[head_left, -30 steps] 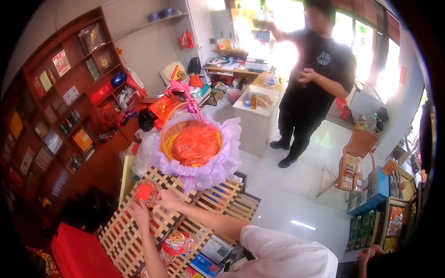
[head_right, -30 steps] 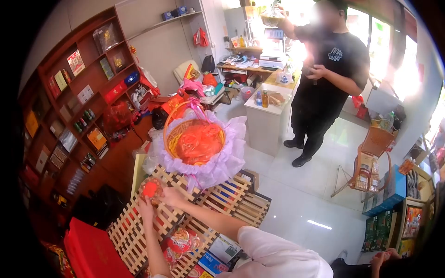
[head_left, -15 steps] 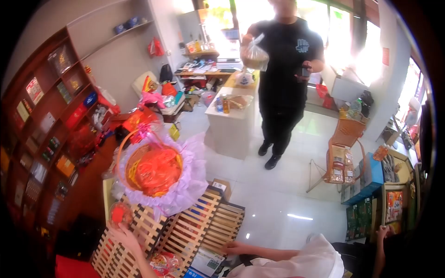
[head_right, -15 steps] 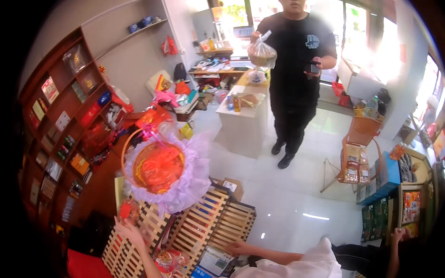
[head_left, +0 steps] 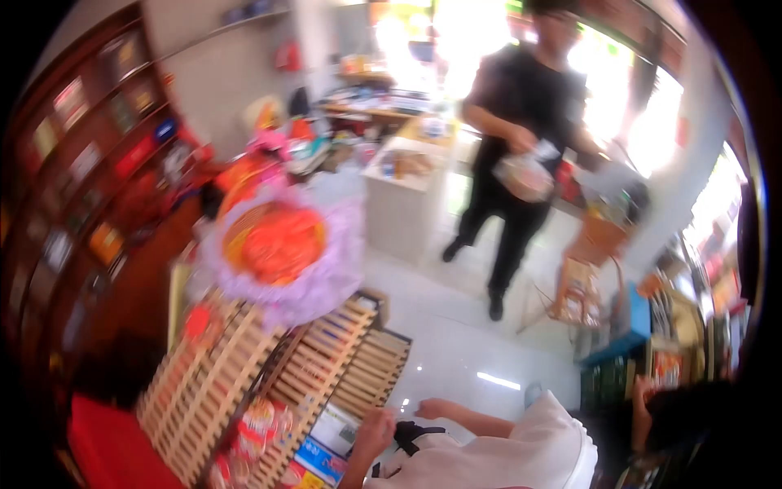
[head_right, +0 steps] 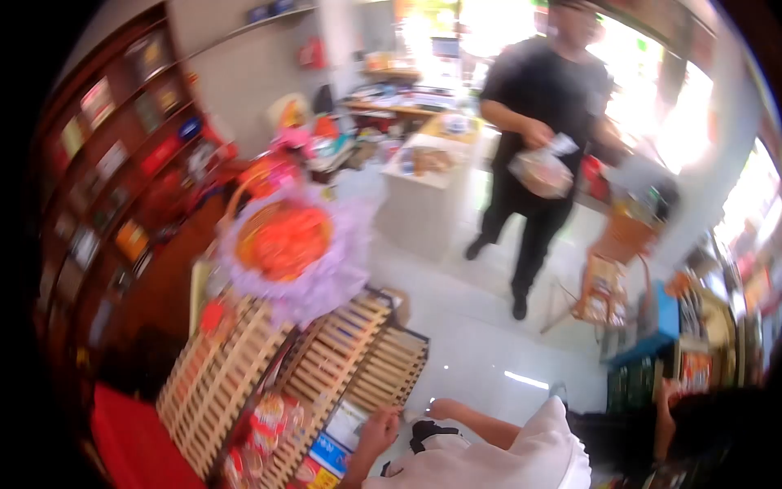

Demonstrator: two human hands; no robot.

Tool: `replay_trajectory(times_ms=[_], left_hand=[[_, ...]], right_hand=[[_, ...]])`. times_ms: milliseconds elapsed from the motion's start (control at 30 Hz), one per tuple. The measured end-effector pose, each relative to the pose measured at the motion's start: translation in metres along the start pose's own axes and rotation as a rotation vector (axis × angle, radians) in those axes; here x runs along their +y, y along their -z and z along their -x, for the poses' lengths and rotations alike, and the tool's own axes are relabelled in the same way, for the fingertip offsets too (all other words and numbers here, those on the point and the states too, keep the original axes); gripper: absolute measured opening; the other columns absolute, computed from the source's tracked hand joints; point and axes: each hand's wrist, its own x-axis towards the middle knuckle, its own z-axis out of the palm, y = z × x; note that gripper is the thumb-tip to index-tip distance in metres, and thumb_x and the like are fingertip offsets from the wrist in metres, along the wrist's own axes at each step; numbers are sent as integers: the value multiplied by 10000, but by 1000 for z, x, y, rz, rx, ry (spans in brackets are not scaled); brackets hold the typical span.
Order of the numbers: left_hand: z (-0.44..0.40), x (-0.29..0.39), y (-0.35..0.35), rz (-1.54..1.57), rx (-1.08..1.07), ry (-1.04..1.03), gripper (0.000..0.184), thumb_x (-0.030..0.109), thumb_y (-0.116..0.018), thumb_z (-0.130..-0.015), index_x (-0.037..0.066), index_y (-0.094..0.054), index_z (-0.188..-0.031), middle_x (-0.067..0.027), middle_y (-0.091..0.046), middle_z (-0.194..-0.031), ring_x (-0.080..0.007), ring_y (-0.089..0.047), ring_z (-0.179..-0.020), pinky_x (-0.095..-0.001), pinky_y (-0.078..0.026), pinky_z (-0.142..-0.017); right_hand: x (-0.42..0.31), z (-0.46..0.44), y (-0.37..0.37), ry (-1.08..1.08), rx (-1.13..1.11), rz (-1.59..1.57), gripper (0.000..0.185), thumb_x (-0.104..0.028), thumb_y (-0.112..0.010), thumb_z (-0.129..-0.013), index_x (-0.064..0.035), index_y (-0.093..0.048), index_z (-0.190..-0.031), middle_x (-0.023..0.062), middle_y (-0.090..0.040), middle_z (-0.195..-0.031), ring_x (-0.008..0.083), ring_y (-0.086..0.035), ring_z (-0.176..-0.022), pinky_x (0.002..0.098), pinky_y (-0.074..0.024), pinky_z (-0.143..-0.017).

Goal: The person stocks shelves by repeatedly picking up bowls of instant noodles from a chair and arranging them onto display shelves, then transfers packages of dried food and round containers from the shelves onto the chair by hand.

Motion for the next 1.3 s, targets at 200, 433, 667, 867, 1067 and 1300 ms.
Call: replay_trajectory(times_ms=[200, 433, 667, 867, 1067, 1300], left_hand=[[269, -2, -33, -83, 0, 1175, 533, 429, -422, -873, 81, -428, -1277, -181, -485, -1259, -363, -490, -1127, -476, -382, -952], [494, 87, -24, -37, 1415, 1442, 453, 333, -494, -863, 6, -477, -1176, -232, -587, -1023, -382, -572, -931, -447, -448, -822], [600, 129, -106, 88, 1841, 1708, 389, 324, -508, -870, 33, -526, -1128, -165, -619, -984, -319, -593, -903, -386, -463, -810], [633, 137, -122, 304, 1900, 1628, 387, 330, -496, -878, 40, -541, -1129, -156, -615, -1033, -296, -591, -959, -372, -459, -837], [760, 107, -105, 186, 2221, 1689, 327, 291, -502, -840, 16, -568, -1004, -176, -631, -932, -329, -600, -868, -409, -471, -776], [851, 111, -133, 696, 1719, 2313, 339, 286, -484, -842, 19, -578, -1029, -208, -636, -926, -330, -622, -850, -404, -491, -763]], right_hand=[[-184, -46, -72, 548, -390, -125, 380, -376, -511, -861, -24, -628, -944, 156, -637, -859, 302, -594, -783, 344, -467, -718], [-253, 0, -216, 694, -581, 315, 332, -314, -560, -842, 6, -625, -900, 77, -590, -597, 138, -563, -542, 278, -439, -529], [-421, 87, -355, 935, -1007, 395, 276, -252, -553, -857, 1, -601, -956, 65, -599, -652, 122, -551, -562, 250, -432, -545], [-485, 41, -446, 883, -977, 480, 234, -239, -574, -846, -33, -605, -951, 86, -614, -710, 142, -559, -545, 284, -454, -529], [-584, 27, -522, 665, -990, 614, 186, -228, -573, -842, -52, -567, -900, 35, -567, -627, 96, -499, -465, 225, -387, -392], [-723, 64, -646, 598, -1275, 755, 255, -320, -545, -865, -76, -533, -938, 54, -563, -648, 125, -491, -427, 255, -396, -377]])
